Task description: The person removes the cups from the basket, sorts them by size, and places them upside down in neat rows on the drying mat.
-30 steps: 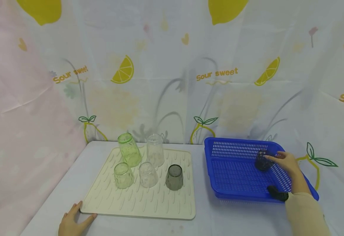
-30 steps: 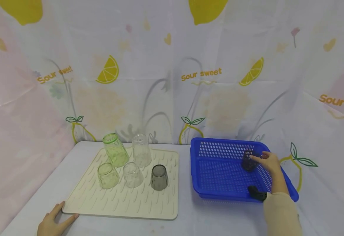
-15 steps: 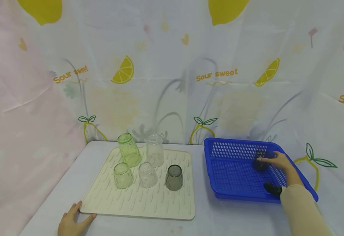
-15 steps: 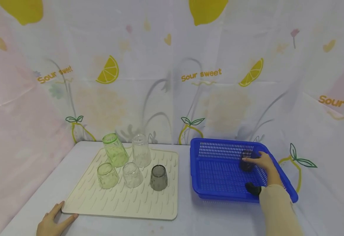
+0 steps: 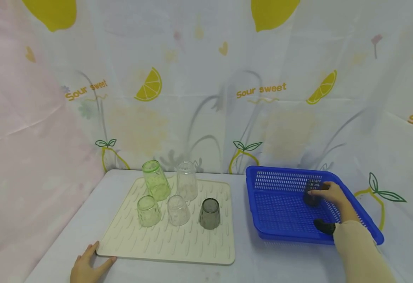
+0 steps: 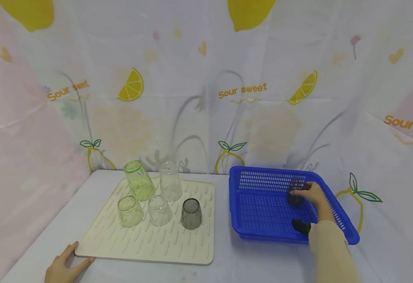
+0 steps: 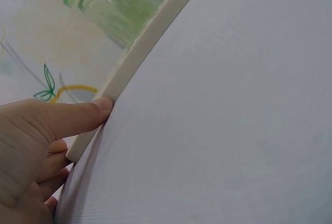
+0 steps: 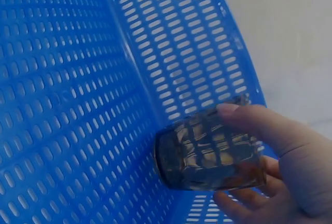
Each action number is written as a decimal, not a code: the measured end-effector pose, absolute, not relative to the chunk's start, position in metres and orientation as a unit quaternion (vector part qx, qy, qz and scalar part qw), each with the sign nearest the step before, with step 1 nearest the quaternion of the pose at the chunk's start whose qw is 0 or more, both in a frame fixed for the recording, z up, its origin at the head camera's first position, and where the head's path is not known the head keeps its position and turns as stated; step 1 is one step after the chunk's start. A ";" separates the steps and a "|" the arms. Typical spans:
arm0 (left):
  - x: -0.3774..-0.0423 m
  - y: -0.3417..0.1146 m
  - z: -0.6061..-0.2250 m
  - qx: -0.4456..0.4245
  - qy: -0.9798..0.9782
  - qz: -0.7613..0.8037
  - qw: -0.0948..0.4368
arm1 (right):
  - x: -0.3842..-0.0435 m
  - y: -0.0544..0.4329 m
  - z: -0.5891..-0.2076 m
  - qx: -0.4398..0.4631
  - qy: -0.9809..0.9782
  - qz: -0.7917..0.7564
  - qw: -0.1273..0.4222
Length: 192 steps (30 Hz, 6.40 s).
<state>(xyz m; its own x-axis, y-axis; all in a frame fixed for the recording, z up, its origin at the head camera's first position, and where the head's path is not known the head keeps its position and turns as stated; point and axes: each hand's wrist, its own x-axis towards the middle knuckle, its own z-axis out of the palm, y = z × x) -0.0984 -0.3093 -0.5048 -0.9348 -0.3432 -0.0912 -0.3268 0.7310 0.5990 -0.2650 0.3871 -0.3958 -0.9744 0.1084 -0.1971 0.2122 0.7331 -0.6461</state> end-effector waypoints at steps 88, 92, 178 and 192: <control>-0.173 -0.129 -0.386 -0.264 -0.755 -0.587 0.120 | -0.204 0.243 -0.338 -0.198 0.778 -0.596 -0.025; -0.175 -0.118 -0.384 -0.277 -0.754 -0.587 0.106 | -0.204 0.234 -0.341 -0.235 0.755 -0.611 -0.014; -0.177 -0.057 -0.376 -0.391 -0.603 -0.695 0.018 | -0.173 0.145 -0.414 -0.356 0.566 -0.736 0.104; -0.174 -0.066 -0.382 -0.337 -0.661 -0.670 -0.041 | -0.173 0.172 -0.399 -0.347 0.558 -0.752 0.043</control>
